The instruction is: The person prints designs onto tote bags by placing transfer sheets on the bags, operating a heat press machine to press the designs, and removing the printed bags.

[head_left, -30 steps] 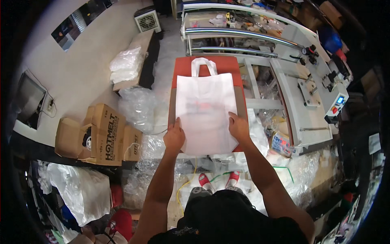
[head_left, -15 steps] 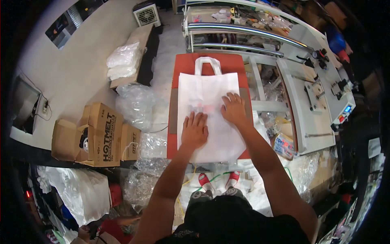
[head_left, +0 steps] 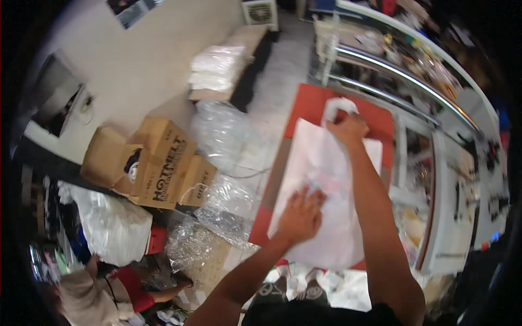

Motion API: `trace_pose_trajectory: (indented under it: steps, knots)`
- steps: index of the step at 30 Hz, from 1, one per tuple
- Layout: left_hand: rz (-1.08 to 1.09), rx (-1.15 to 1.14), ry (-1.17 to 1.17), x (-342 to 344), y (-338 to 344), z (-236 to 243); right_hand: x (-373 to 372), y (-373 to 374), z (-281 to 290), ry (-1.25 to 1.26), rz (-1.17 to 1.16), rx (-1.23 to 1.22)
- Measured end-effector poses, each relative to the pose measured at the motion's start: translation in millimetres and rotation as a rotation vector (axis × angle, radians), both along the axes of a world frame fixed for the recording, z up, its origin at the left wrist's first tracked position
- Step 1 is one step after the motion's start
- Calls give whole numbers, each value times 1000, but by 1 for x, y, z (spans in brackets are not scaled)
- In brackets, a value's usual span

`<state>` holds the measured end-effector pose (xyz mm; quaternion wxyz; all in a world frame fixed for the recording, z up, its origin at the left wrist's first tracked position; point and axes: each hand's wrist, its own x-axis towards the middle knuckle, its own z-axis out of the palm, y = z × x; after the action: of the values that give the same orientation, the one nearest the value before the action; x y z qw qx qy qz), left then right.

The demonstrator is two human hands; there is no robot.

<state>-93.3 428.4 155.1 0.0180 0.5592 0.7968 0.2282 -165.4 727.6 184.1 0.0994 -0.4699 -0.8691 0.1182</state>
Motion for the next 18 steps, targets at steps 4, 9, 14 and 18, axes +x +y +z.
trace_pose_trajectory:
  steps: [4, 9, 14, 18]
  knots:
    - [15, 41, -12, -1, -4, 16, -6, 1, -16, 61, -89, 109]
    - [25, 65, -41, -6, -18, 17, -23, -9, 6, -114, -70, -27]
    - [9, 113, -44, -7, -25, 11, 1, -21, 12, -45, 60, 28]
    - [13, 207, -78, -4, -33, 8, 80, -71, -18, 343, 403, 462]
